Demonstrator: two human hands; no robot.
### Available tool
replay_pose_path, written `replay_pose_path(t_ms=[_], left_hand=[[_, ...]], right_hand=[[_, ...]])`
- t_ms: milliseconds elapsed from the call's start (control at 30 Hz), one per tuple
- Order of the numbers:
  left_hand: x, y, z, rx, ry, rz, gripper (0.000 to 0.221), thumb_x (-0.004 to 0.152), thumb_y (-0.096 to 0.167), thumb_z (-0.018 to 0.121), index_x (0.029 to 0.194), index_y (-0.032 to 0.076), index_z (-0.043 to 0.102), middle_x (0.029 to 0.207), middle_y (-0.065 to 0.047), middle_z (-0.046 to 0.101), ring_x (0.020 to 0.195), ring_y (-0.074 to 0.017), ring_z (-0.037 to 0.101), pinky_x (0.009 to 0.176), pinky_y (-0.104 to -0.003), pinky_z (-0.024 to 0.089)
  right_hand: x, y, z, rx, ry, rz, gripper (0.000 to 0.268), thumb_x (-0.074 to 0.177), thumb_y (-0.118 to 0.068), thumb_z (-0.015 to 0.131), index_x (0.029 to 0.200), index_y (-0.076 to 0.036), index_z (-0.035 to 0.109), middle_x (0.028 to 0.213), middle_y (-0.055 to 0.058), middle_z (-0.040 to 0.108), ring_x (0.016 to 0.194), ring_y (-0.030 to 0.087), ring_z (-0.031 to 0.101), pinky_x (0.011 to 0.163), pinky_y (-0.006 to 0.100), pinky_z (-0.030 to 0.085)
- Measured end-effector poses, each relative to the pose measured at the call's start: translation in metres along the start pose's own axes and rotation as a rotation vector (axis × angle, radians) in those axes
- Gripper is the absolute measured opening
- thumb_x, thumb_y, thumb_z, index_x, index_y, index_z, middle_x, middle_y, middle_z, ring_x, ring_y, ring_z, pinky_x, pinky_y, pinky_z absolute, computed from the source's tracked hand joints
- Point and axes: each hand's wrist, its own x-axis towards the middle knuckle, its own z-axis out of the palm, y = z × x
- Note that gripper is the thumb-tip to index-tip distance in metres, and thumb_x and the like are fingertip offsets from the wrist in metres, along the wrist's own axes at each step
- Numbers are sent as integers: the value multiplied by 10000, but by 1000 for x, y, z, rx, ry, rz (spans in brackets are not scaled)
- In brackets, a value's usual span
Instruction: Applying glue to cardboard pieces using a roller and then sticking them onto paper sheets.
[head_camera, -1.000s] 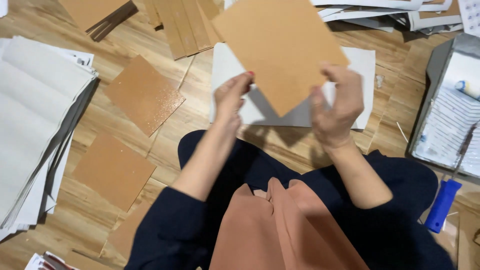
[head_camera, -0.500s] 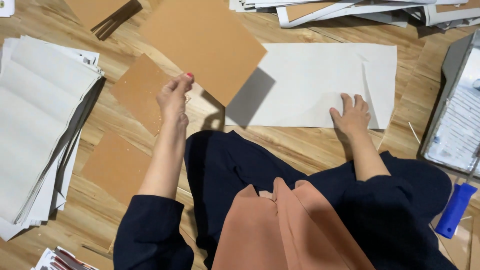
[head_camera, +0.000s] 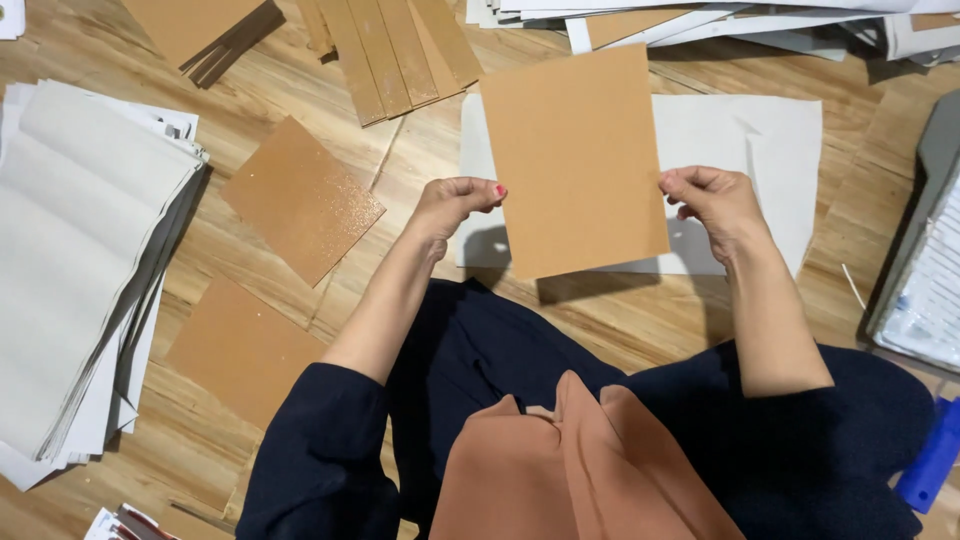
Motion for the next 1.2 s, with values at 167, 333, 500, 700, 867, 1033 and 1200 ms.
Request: replay_pose_path(t_ms=[167,333,500,700,867,1033,1200], left_hand=[[7,-7,7,36,-46,-18,236,671,299,765,813,125,692,733,-36,671,695,-110,564,787,-284,377],[-10,32,13,207,-113,-43,513,713,483,551,1083,129,517,1048,-72,573,983,-181,520,872,-327,401],[1,-4,5,911,-90,-82,766,763,641,230,1312,126,370,1400,-84,297,1253,-326,277,943,-544,271],[-4,-23,7,1004,-122,-47,535,848,452,325,1242,103,420,1375,-136,326,1168,-391,363,916,-542,291],[67,-60,-30,561,281,109,307,812,249,474,1016,59,605,971,-113,653,903,-274,611,757,-368,456],[116,-16,-32,342,305,-306,344,781,396,468,743,83,607,763,-47,645,693,-183,590,622,-301,427],[150,1,-24,351,336,-454,438,680,486,513,765,71,624,828,-58,662,750,-224,623,659,-310,449]], right_hand=[[3,10,0,-151,-48,46,119,797,-129,682,863,-39,641,739,75,621,684,90,510,546,168,383],[30,67,-36,-58,-77,162,63,801,-123,656,842,-81,633,764,21,617,691,93,538,618,183,425],[37,83,-44,84,-68,261,92,814,-155,651,823,-71,612,752,22,593,626,116,527,617,193,472],[55,111,-13,228,-196,245,101,769,-151,659,784,-101,573,752,-16,588,693,97,564,694,243,513],[62,105,21,160,-202,274,98,800,-155,653,772,-80,596,730,-1,584,668,95,547,752,246,528],[56,91,28,73,-170,307,31,833,-95,596,809,-75,596,798,23,631,739,112,602,766,205,501],[56,92,28,36,-188,286,39,822,-94,604,847,-66,618,803,8,626,722,98,567,742,209,460]])
